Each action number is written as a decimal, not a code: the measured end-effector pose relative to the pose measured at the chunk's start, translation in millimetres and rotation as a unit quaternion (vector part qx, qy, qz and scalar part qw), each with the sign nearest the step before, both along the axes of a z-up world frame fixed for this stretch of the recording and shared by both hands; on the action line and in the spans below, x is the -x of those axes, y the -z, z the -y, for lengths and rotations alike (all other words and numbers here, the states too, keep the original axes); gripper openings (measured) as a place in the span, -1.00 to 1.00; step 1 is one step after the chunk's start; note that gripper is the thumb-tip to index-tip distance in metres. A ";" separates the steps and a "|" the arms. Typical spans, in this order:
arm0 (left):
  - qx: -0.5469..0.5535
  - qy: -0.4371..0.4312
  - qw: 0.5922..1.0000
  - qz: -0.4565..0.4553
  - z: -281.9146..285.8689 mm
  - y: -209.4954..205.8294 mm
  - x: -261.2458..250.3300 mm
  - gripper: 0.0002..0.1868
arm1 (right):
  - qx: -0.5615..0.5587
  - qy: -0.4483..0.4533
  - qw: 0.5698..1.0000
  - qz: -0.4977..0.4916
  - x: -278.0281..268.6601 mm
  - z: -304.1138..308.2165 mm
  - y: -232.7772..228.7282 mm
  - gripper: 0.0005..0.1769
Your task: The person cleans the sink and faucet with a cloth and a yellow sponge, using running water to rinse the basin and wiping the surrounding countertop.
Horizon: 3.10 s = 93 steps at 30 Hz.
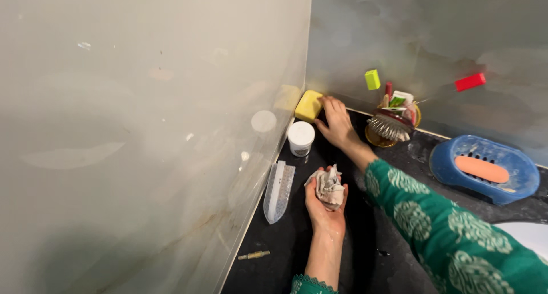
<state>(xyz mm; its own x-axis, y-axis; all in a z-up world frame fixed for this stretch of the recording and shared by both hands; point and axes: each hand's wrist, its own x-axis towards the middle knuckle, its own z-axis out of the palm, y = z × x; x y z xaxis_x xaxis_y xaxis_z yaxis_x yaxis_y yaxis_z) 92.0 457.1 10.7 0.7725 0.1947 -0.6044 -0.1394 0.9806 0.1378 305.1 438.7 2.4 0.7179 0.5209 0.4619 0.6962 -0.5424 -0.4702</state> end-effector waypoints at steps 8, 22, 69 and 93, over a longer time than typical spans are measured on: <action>0.000 0.002 1.000 0.001 -1.8 3.1 16.9 -0.56 | 0.202 0.042 0.978 0.021 -32.5 -30.6 -6.3 0.16; -0.040 0.023 0.998 0.048 -18.3 -5.0 14.3 -0.56 | 0.253 -0.014 0.964 0.076 -39.0 -32.3 14.1 0.00; -0.274 0.366 0.889 0.035 411.2 -49.1 141.1 -0.13 | -0.339 0.204 0.889 -0.230 382.7 447.6 -72.6 -0.57; -0.048 0.350 0.935 0.012 490.3 32.2 153.5 -0.28 | -0.158 0.250 0.955 0.021 401.5 548.0 -28.2 -0.89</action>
